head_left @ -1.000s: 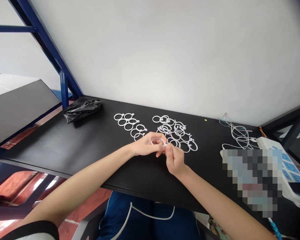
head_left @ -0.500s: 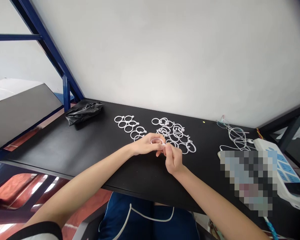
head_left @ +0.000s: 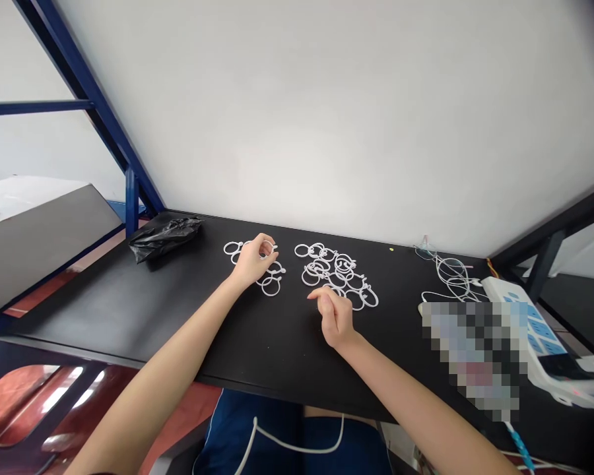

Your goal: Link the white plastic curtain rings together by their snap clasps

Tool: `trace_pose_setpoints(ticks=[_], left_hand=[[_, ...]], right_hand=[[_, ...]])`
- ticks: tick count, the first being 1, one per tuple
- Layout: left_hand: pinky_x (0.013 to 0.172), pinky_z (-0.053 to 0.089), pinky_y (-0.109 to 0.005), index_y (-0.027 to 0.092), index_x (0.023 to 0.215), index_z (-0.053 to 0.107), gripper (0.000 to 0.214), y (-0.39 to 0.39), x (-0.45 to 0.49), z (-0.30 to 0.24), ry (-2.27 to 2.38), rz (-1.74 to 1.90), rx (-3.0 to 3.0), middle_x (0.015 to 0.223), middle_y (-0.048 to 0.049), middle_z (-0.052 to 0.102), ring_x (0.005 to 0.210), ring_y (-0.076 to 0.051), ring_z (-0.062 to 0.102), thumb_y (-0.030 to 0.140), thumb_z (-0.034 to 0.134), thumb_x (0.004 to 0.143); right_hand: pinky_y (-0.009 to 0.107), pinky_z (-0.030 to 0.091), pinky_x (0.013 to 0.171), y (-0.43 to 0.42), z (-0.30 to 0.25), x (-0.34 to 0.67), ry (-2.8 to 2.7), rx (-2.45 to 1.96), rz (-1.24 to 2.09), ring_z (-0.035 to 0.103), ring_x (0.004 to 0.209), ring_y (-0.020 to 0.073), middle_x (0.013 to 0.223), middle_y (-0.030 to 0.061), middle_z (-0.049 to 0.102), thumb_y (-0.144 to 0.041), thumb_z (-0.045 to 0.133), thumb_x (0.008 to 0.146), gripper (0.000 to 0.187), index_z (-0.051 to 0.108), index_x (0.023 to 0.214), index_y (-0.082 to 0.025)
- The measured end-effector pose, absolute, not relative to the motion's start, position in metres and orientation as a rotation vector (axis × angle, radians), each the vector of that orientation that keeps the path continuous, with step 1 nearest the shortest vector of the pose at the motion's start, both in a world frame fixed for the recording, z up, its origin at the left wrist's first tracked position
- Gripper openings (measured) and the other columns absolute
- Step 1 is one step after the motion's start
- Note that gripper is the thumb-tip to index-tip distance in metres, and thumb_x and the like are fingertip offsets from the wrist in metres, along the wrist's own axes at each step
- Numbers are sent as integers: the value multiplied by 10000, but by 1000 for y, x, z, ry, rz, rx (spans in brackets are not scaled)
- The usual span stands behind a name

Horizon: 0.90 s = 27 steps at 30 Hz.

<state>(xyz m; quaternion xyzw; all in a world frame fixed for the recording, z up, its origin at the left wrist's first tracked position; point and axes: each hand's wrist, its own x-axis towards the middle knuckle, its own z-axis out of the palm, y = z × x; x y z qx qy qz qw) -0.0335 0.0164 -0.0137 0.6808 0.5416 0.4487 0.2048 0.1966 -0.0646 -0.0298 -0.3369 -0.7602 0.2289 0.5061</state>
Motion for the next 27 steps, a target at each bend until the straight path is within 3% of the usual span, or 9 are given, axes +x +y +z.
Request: trace_pose_setpoints(ticks=[3,8,17,22,24,27], left_hand=[[837,475,-359,203,949,556,190,14,-31,-14,1541,1214,1962,820,-22,643,831,-196,600,273,644,795],[992,420,-427,194,1050,574,327,14,-40,-2,1737,1344,1979,1118,-97,665,1092,-267,563,455,618,859],[947,437,-397,190,1031,593,317,7,-38,7,1698,1287,1998,1085,-93,678,1050,-247,562,444,411,976],[965,415,-423,191,987,595,238,8,-27,-3,1638,1235,2105,1052,-78,683,1028,-251,557,383,456,964],[960,417,-425,191,972,598,190,10,-22,-6,1609,1205,2148,1033,-78,680,1022,-254,558,341,484,947],[959,420,-432,195,1006,597,172,14,-11,-7,1563,1028,2266,1069,-83,658,1040,-259,552,308,486,937]], right_hand=[[255,287,456,-65,-28,196,-1848,-814,549,338,408,101,494,-78,298,-286,319,1012,343,615,869,-187],[255,273,443,-66,-27,195,-1851,-846,561,324,390,98,475,-83,290,-307,316,1011,357,616,854,-192],[257,291,467,-64,-31,197,-1842,-871,595,358,425,109,499,-72,309,-322,314,1012,350,614,888,-191],[236,334,517,-65,-22,190,-2132,-847,689,426,453,108,554,-70,419,-204,343,960,224,562,1006,-196],[234,316,525,-65,-17,185,-2376,-805,666,428,465,108,577,-63,465,-154,395,899,156,538,935,-205],[236,259,514,-65,-13,180,-2511,-816,629,362,447,105,541,-69,407,-111,412,836,134,458,768,-218]])
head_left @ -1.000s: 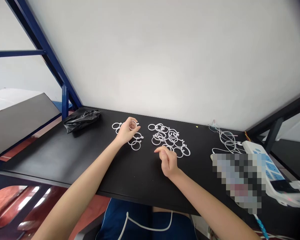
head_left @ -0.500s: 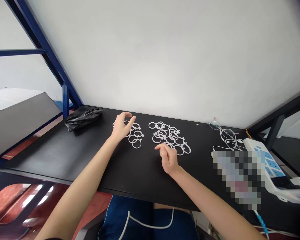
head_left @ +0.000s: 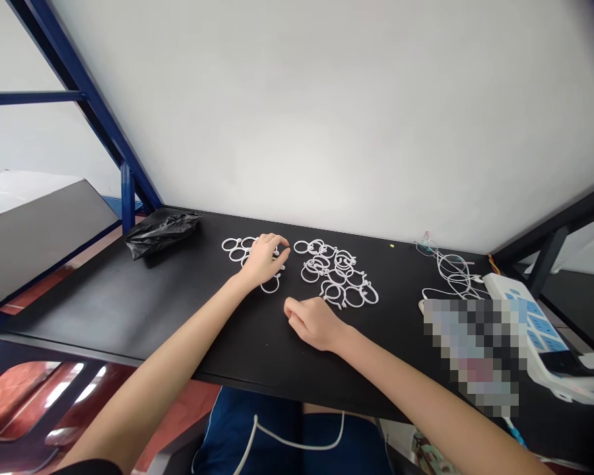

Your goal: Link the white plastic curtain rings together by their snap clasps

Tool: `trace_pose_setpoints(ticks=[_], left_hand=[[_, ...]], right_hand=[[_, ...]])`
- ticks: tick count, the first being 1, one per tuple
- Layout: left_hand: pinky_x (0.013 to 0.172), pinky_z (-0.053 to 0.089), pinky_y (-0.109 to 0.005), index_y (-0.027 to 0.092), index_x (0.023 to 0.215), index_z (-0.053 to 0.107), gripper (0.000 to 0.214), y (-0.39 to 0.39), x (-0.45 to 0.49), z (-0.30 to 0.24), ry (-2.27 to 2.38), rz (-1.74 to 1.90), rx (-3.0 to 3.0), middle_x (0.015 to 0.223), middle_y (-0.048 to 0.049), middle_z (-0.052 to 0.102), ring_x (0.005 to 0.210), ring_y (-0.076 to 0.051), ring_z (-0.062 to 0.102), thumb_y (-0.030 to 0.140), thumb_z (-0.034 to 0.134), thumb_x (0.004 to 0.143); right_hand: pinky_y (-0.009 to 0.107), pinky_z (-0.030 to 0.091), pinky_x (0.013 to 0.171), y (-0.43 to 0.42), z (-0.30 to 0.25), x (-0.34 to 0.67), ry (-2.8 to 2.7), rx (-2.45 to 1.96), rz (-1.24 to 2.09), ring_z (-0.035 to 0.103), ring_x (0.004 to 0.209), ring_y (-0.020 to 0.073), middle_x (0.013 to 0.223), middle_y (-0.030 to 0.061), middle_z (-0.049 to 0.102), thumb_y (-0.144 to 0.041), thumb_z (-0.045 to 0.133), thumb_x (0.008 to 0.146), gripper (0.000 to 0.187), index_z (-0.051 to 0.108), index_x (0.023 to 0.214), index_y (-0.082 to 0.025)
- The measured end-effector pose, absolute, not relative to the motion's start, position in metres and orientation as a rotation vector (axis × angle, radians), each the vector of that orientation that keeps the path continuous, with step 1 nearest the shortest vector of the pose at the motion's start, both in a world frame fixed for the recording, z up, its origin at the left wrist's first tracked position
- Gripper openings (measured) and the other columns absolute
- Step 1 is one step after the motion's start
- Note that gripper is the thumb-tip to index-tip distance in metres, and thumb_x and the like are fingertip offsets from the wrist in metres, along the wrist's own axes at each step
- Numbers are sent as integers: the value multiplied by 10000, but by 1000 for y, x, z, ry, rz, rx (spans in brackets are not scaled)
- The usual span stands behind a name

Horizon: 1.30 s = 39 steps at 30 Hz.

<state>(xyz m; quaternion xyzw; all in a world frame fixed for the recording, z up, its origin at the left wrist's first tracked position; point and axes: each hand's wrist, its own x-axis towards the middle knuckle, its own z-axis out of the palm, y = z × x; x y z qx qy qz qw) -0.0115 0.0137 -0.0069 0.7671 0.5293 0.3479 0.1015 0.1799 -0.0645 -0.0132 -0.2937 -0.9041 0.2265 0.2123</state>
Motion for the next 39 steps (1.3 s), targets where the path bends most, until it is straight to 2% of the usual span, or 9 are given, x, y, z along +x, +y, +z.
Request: trace_pose_setpoints(ticks=[3,7,12,16,22,26,32,35,39], left_hand=[[956,430,-429,192,1019,586,167,24,1,-2,1499,744,2389,1125,-91,627,1050,-255,553,295,486,933],[912,447,-411,177,984,584,212,52,15,10,1417,526,2464,1182,-115,591,1107,-297,538,259,655,802],[685,449,-304,159,960,596,274,85,26,20,1303,322,2490,906,-75,652,780,-222,595,177,703,708],[653,432,-287,154,849,597,129,89,25,19,1299,446,2469,800,-56,646,710,-190,580,92,613,736],[708,490,-270,162,818,596,12,61,15,15,1305,825,2340,797,-29,671,761,-155,620,158,586,823],[649,535,-243,148,826,587,215,23,18,12,1132,1152,1804,793,-35,687,763,-150,665,331,698,806],[639,568,-233,114,804,662,277,-19,23,11,825,1047,1295,743,-33,703,726,-136,687,327,816,717],[663,577,-239,116,832,686,256,-25,21,11,797,1005,1258,789,-44,725,761,-143,701,312,814,730],[688,571,-244,132,877,649,258,-27,19,10,794,1027,1221,816,-40,745,763,-141,706,258,819,728]], right_hand=[[237,233,512,-62,-12,178,-2473,-853,680,311,436,103,519,-75,339,-108,409,815,163,389,706,-227],[237,239,524,-60,-12,178,-2409,-875,740,302,439,104,517,-73,313,-123,396,808,171,345,685,-230],[241,240,524,-62,-11,179,-2364,-863,791,296,438,102,524,-76,298,-137,375,810,153,317,706,-233],[241,245,516,-61,-12,181,-2297,-847,850,298,437,98,528,-76,303,-137,360,828,161,318,705,-232],[233,260,485,-58,-15,184,-2148,-821,897,328,432,88,522,-77,324,-131,362,859,192,358,692,-226],[228,260,453,-59,-20,187,-1777,-836,761,320,420,83,511,-81,328,-139,364,893,208,438,716,-220],[218,366,456,-58,-25,184,-1534,-877,702,431,449,74,657,-51,553,-199,421,965,131,537,1022,-221],[228,448,494,-60,-22,181,-1563,-830,691,522,498,81,737,-37,605,-198,498,947,237,500,1182,-233],[240,498,522,-61,-18,180,-1515,-881,676,612,578,109,759,-26,634,-210,576,920,303,509,1214,-243]])
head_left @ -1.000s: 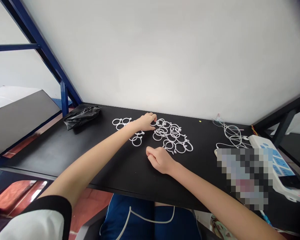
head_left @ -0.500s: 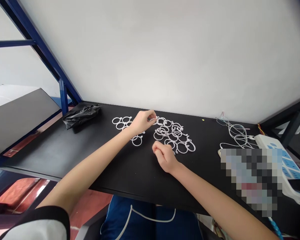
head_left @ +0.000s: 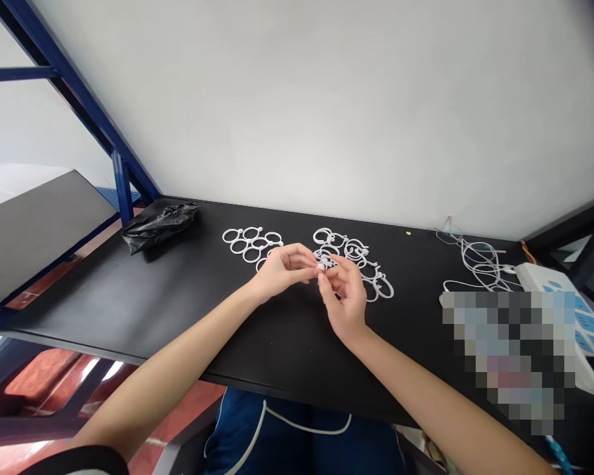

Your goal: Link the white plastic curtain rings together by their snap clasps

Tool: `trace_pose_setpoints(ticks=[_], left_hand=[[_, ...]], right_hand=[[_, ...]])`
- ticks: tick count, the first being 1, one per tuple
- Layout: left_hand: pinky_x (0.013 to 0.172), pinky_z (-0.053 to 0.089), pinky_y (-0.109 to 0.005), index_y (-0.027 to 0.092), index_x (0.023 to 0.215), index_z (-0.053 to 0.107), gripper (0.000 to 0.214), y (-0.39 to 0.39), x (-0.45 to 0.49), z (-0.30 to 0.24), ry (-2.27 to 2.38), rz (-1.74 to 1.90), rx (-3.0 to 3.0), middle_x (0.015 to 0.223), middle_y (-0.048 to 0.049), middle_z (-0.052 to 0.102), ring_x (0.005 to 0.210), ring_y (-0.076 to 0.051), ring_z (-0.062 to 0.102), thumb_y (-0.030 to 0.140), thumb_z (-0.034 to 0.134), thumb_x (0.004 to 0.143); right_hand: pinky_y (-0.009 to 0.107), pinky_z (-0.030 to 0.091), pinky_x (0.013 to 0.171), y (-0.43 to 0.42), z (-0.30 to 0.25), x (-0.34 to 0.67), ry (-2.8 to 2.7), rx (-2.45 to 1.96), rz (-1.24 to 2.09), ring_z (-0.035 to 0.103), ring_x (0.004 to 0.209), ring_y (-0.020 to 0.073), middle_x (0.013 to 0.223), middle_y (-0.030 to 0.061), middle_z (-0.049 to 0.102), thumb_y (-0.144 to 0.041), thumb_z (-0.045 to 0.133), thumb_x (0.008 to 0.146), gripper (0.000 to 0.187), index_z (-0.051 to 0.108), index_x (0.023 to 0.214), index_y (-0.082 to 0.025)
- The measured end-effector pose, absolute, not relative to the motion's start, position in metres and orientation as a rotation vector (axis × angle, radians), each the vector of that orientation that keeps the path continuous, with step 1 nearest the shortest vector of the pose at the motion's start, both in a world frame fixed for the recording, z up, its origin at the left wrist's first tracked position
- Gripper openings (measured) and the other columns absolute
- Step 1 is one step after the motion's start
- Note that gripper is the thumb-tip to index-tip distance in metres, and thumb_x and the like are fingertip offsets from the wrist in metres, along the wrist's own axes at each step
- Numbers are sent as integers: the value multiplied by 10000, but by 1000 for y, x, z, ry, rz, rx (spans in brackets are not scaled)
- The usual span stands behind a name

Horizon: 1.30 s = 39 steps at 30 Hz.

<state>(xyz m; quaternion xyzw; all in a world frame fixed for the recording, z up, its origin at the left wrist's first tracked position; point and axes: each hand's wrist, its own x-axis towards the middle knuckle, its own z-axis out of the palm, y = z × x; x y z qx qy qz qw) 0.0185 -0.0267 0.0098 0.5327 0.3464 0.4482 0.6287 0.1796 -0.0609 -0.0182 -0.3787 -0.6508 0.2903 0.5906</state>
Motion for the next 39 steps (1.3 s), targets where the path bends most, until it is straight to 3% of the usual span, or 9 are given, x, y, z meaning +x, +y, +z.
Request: trace_pose_setpoints(ticks=[6,13,16,21,24,27,30,39], left_hand=[[725,570,-261,148,1121,669,404,-26,19,7,778,1024,1309,901,-71,771,792,-162,719,235,800,748],[675,566,-226,140,990,724,243,-28,21,5,767,1038,1367,921,-73,757,844,-172,720,262,765,784],[657,562,-219,146,992,712,252,-29,21,7,782,1010,1358,906,-65,750,842,-167,716,287,761,790],[673,555,-244,145,965,696,266,-30,21,13,791,1016,1394,920,-72,723,901,-187,690,332,757,786],[623,513,-214,155,991,677,321,-30,20,14,840,1043,1501,1067,-98,678,978,-193,623,316,790,737],[502,401,-167,182,1078,637,449,-30,19,14,903,1015,1628,1209,-100,604,876,-139,545,263,822,676],[459,340,-160,199,1143,607,513,-30,19,13,914,965,1686,1204,-88,578,738,-88,467,260,816,678],[483,381,-167,178,1168,612,517,-26,17,13,873,880,1649,1185,-91,602,718,-78,526,372,796,726]], right_hand=[[251,515,526,-59,-21,180,-1533,-925,641,658,645,134,802,7,675,-223,591,926,160,617,1083,-232],[241,500,508,-57,-23,181,-1534,-941,605,626,625,117,828,14,677,-245,585,935,91,642,1002,-222],[232,466,470,-57,-23,181,-1518,-948,593,567,545,90,811,4,661,-252,583,938,88,643,995,-223],[236,462,460,-57,-25,183,-1465,-960,580,588,567,106,844,25,659,-291,582,941,112,631,1020,-228],[236,463,464,-56,-25,185,-1459,-967,566,587,574,108,826,26,648,-297,569,949,114,614,1022,-223],[239,470,477,-56,-26,185,-1468,-955,572,583,577,104,830,21,637,-288,555,955,106,600,1025,-222],[244,476,487,-57,-27,185,-1490,-932,578,574,573,98,852,18,630,-271,548,956,100,595,1033,-227],[234,457,462,-59,-23,185,-1443,-892,644,511,492,72,772,-19,592,-282,517,978,86,562,1028,-228]])
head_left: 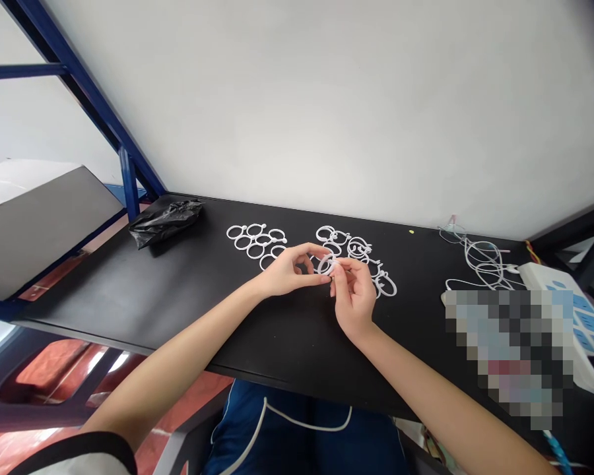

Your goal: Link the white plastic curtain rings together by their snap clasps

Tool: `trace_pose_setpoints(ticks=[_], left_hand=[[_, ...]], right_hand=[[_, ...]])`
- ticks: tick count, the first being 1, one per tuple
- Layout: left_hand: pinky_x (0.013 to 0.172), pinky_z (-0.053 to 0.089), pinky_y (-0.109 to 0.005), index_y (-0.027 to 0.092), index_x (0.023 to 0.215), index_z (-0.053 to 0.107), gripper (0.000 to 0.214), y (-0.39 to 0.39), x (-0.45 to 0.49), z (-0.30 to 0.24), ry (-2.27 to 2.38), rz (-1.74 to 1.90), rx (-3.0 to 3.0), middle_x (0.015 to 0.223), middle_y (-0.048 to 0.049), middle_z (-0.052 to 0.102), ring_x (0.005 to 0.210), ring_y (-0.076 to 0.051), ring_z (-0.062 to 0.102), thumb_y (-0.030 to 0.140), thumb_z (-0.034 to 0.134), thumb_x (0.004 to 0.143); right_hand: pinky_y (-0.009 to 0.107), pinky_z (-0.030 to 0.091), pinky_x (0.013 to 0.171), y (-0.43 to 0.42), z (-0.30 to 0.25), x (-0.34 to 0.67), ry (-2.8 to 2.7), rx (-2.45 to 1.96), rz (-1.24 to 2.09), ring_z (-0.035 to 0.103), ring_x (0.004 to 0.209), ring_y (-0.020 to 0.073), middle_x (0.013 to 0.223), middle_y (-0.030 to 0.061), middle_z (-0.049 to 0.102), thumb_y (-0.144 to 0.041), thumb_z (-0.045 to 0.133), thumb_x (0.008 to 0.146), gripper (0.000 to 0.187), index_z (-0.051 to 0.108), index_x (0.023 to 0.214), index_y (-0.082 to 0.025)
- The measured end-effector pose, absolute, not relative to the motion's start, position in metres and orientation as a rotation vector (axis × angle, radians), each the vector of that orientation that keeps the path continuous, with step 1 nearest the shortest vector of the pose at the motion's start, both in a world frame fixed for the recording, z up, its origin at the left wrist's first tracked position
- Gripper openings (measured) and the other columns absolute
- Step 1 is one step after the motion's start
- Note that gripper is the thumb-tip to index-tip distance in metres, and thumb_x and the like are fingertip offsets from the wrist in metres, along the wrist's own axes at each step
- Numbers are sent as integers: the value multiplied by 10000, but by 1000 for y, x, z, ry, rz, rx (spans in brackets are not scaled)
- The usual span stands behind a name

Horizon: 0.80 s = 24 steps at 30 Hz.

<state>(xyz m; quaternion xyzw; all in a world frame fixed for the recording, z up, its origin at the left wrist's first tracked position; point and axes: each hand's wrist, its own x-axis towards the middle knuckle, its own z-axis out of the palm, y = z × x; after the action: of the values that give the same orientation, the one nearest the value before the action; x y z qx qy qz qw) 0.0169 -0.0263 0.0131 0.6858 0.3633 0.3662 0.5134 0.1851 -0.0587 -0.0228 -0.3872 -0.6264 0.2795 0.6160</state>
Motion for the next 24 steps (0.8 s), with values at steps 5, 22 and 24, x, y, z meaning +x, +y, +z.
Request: trace_pose_setpoints(ticks=[5,22,24], left_hand=[[529,399,-198,163,1104,655,487,-24,16,11,895,868,1617,1050,-63,637,670,-72,501,384,819,702],[543,464,-176,174,1018,664,410,-21,15,13,772,1089,1323,916,-28,621,816,-121,585,297,851,674],[549,478,-177,171,1004,649,405,-21,15,11,765,1092,1317,983,-46,632,865,-140,607,286,851,672]], right_hand=[[225,445,452,-58,-22,186,-1430,-896,664,512,487,67,784,-21,597,-291,519,980,80,559,1022,-237],[241,429,453,-55,-20,186,-1468,-992,627,555,530,84,869,12,623,-303,603,927,90,607,976,-227],[243,434,453,-55,-21,186,-1469,-991,625,560,528,85,875,12,626,-306,601,929,98,607,991,-231]])
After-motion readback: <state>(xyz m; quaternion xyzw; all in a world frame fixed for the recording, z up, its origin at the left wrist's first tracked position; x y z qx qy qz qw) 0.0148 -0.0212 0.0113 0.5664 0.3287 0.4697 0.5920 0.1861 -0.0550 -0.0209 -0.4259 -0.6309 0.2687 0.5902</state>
